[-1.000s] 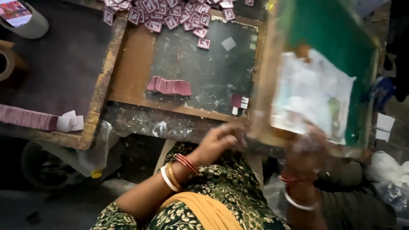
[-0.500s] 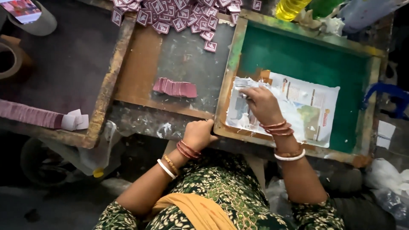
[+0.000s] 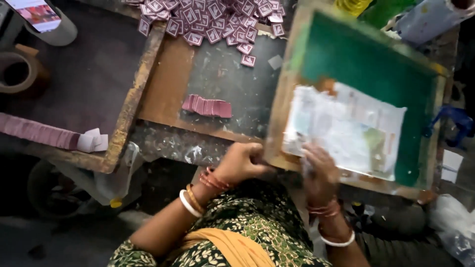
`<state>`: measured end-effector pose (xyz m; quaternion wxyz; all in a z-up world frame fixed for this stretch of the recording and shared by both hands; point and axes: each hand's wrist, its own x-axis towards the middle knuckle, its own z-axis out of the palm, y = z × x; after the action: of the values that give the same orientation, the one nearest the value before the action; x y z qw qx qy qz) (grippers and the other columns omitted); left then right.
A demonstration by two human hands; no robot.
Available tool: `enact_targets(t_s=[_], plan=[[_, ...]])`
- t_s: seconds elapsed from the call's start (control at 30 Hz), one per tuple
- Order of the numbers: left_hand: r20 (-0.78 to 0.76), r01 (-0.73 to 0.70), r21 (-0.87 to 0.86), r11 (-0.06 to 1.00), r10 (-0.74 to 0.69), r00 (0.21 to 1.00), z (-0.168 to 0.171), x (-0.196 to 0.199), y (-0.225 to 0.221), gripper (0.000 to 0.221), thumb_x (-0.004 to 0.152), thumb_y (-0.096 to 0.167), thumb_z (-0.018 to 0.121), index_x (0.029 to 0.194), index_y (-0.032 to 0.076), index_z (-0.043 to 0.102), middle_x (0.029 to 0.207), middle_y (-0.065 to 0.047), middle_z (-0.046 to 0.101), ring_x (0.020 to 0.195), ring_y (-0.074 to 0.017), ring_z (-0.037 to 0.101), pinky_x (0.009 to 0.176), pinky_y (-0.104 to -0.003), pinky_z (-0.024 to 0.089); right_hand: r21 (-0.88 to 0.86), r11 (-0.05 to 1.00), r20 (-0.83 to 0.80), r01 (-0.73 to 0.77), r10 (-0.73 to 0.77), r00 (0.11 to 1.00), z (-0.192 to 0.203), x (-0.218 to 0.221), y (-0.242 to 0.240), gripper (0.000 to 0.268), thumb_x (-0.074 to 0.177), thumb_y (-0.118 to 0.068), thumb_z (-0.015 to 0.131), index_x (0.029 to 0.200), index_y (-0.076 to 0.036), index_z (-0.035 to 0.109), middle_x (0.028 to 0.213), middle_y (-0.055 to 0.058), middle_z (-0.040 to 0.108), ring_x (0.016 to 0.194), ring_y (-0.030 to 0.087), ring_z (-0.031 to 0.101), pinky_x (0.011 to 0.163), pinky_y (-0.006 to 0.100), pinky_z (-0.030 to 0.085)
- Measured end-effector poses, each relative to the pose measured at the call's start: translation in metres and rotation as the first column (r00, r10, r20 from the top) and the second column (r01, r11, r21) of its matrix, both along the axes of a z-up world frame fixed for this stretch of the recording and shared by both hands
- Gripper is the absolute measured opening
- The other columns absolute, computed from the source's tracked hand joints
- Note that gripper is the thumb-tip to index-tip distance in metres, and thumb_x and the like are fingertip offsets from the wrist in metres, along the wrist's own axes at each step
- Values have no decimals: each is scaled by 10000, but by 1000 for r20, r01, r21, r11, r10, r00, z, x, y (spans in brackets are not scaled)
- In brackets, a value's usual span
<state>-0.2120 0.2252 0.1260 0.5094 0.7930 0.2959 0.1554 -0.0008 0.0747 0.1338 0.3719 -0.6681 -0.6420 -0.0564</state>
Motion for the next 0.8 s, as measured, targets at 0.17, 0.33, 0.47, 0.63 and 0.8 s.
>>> enact_targets(t_s=[0.17,0.33,0.47,0.63,0.8], plan=[[529,346,-117,931,-237,815,40,21,2,439,769,118,774,1177,34,637,991,-135,687,856,-299,639,753,-372,533,322,906,-41,274,-276,960,1,44,-42,189,1127,-111,550,1265,18,567,1234,227,696,1162,325,698,1040,436,589],[-88,-129,380,916,174,981,-95,84,56,255,965,329,633,948,109,761,961,-149,707,930,-373,669,787,-488,531,503,743,-165,441,-419,893,52,57,-50,354,1159,-324,529,1212,26,547,1030,147,638,866,223,627,790,356,523],[11,-166,425,890,178,984,-109,120,78,203,884,283,674,906,94,746,955,-153,690,902,-369,672,765,-479,537,483,746,-130,459,-457,880,49,54,-56,335,1206,-288,498,1296,33,536,1111,161,620,899,212,612,804,334,516],[377,-646,71,760,579,723,-39,64,141,264,936,298,694,1003,45,728,929,-150,685,862,-316,677,788,-435,541,583,694,160,423,-608,778,17,103,-97,302,1195,-211,488,1289,70,551,1123,221,593,934,275,586,856,382,518],[166,-559,579,594,585,794,-73,-33,170,424,950,451,732,1207,115,756,1227,-128,709,1149,-346,651,1012,-472,492,613,655,408,442,-741,533,10,116,-104,277,1205,-90,424,1326,128,544,1187,292,601,1007,309,585,930,429,530]])
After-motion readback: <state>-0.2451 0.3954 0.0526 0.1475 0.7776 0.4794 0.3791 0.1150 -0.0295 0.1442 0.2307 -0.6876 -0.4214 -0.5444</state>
